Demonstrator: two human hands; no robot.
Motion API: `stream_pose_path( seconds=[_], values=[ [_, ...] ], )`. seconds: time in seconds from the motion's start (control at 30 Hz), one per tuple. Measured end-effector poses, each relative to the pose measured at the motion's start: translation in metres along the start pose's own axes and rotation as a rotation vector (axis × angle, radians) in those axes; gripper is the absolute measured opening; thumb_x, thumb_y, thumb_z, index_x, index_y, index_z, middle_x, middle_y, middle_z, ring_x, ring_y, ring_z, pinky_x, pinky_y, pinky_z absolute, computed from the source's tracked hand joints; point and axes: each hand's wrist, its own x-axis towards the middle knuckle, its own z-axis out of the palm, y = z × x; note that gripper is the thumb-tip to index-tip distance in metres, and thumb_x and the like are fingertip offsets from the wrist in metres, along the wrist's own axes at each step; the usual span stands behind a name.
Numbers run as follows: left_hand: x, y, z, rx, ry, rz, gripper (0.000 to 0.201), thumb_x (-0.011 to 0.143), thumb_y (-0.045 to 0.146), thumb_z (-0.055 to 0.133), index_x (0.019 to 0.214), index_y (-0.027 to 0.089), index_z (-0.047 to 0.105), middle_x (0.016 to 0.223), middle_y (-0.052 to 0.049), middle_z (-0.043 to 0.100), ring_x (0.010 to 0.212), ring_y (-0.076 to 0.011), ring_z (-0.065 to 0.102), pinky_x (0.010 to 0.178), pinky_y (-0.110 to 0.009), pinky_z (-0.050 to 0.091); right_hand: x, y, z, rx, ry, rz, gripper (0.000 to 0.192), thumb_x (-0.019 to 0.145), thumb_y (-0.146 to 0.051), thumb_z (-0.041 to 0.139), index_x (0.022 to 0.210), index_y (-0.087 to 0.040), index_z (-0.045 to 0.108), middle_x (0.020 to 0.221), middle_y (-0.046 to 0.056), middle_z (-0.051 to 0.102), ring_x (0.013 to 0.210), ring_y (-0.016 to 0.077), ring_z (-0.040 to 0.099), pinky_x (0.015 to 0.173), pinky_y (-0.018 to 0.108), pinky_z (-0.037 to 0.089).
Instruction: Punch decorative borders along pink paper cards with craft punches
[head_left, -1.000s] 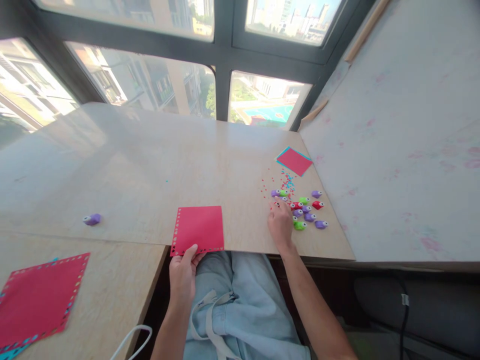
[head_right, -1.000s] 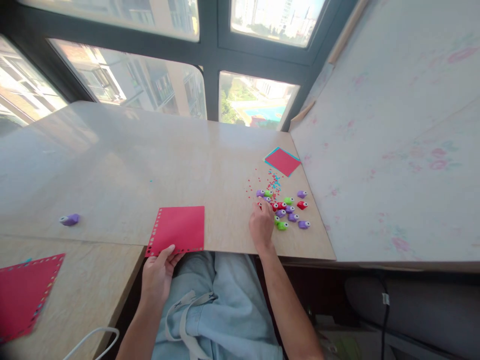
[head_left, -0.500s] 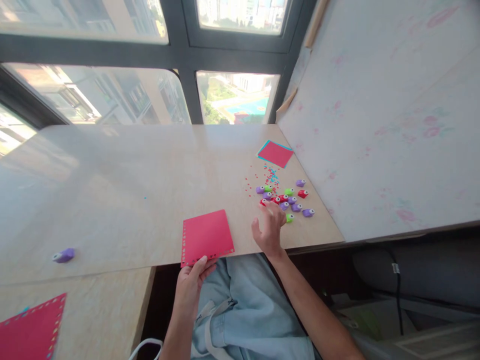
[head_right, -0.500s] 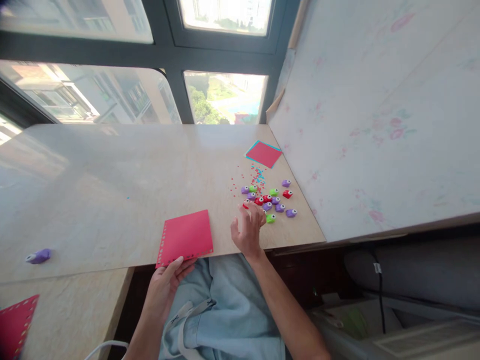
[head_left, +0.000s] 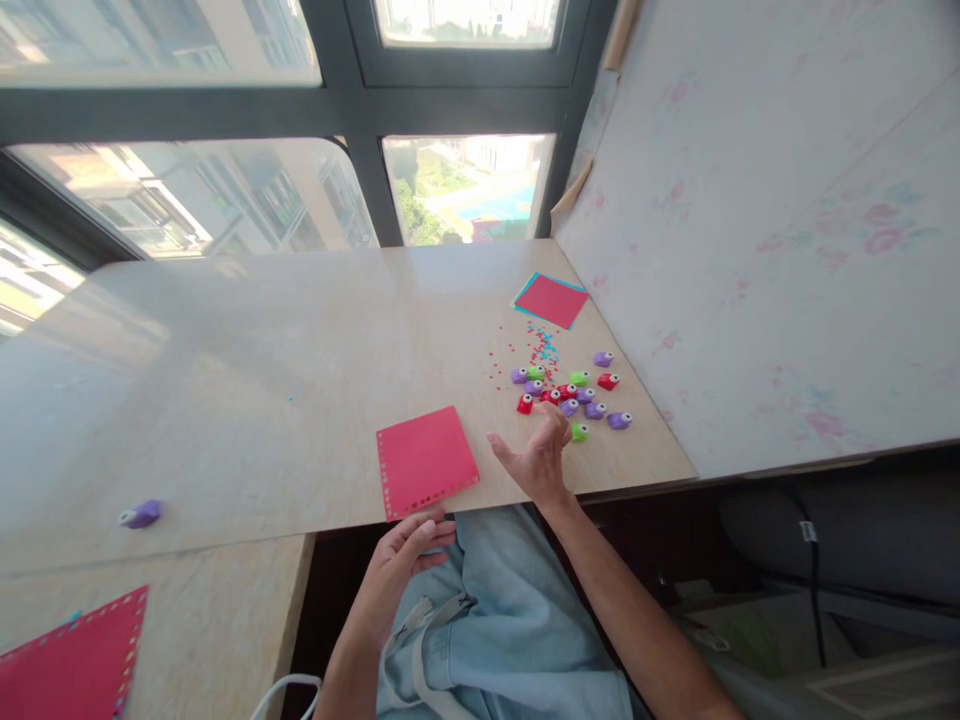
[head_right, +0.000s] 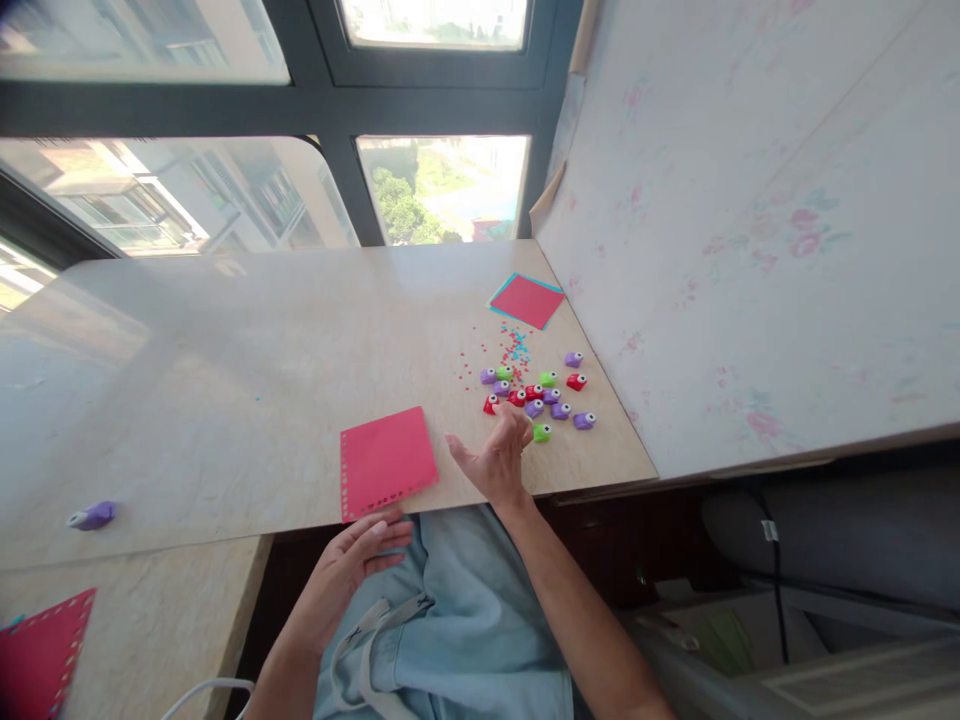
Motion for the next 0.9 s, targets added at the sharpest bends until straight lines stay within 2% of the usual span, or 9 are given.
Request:
stream_pose_path(
  seconds=[0.1,0.2,0.33,0.47,0.53,0.6,0.67,0.8,0.9],
  values=[
    [-0.006,0.002,-0.001,0.096,-0.066,-0.023,0.051,0.068,0.051,0.082,0.099,0.01,0.077,0.088,-0.02,0.076,0.083,-0.028,0.073,0.071,-0.032,0.058,0.001,-0.001,-0.002,-0.007,0.012,-0.029,0.079,0.081,-0.055,0.067,0.137,-0.016,0.029,0.125,0.02,0.047,0.121,0.0367,0.045,0.102,0.06,0.036],
    [-0.009,0.006,0.002,0.128,-0.095,0.031,0.051,0.069,0.051,0.081,0.098,0.01,0.077,0.081,-0.018,0.075,0.075,-0.0252,0.072,0.068,-0.03,0.057,0.001,-0.002,-0.005,0.013,0.023,-0.074,0.069,0.085,-0.043,0.065,0.138,-0.018,0.028,0.126,0.019,0.048,0.124,0.0358,0.046,0.103,0.06,0.036],
    [0.0,0.018,0.009,0.046,0.05,0.22,0.043,0.068,0.045,0.082,0.095,0.011,0.076,0.073,-0.012,0.073,0.069,-0.0213,0.068,0.068,-0.029,0.055,-0.001,-0.001,-0.009,0.053,0.041,-0.097,0.064,0.086,-0.03,0.061,0.139,-0.021,0.028,0.13,0.018,0.047,0.127,0.0351,0.045,0.105,0.06,0.035],
    [0.027,0.038,0.019,0.052,0.17,0.431,0.033,0.068,0.037,0.082,0.09,0.014,0.076,0.073,-0.008,0.072,0.069,-0.0201,0.066,0.07,-0.029,0.053,-0.001,0.001,-0.011,0.1,0.071,-0.096,0.055,0.086,-0.022,0.056,0.136,-0.021,0.034,0.126,0.016,0.051,0.124,0.0327,0.049,0.103,0.058,0.038],
    [0.048,0.047,0.025,0.2,0.212,0.576,0.025,0.07,0.035,0.079,0.09,0.018,0.076,0.085,-0.01,0.073,0.079,-0.0226,0.066,0.078,-0.032,0.053,0.0,0.002,-0.012,0.124,0.085,-0.102,0.045,0.087,-0.018,0.053,0.13,-0.022,0.041,0.122,0.014,0.054,0.12,0.0303,0.052,0.101,0.056,0.041],
    [0.07,0.054,0.029,0.427,0.246,0.77,0.02,0.075,0.031,0.074,0.093,0.022,0.076,0.099,-0.011,0.073,0.094,-0.0266,0.065,0.092,-0.038,0.049,0.0,0.002,-0.013,0.148,0.096,-0.127,0.037,0.087,-0.015,0.051,0.123,-0.023,0.047,0.116,0.012,0.057,0.115,0.0279,0.056,0.099,0.053,0.044],
    [0.092,0.058,0.031,0.613,0.242,0.9,0.025,0.078,0.027,0.069,0.102,0.023,0.075,0.111,-0.013,0.071,0.111,-0.0309,0.06,0.104,-0.046,0.041,-0.001,0.001,-0.017,0.17,0.098,-0.156,0.032,0.088,-0.013,0.05,0.118,-0.023,0.051,0.112,0.01,0.059,0.111,0.0259,0.058,0.097,0.051,0.046],
    [0.122,0.054,0.029,0.78,0.272,0.999,0.034,0.079,0.024,0.066,0.112,0.018,0.07,0.127,-0.019,0.063,0.129,-0.0354,0.05,0.112,-0.052,0.033,-0.012,0.003,-0.034,0.176,0.086,-0.129,0.024,0.089,-0.013,0.05,0.11,-0.023,0.057,0.107,0.008,0.061,0.107,0.0241,0.059,0.094,0.05,0.049],
    [0.128,0.046,0.025,0.865,0.279,1.018,0.029,0.081,0.024,0.062,0.108,0.016,0.07,0.126,-0.022,0.063,0.129,-0.0385,0.049,0.111,-0.056,0.032,-0.024,0.009,-0.053,0.148,0.102,-0.01,0.017,0.09,-0.016,0.051,0.104,-0.023,0.06,0.105,0.008,0.061,0.104,0.0241,0.059,0.092,0.048,0.05]
  ],
)
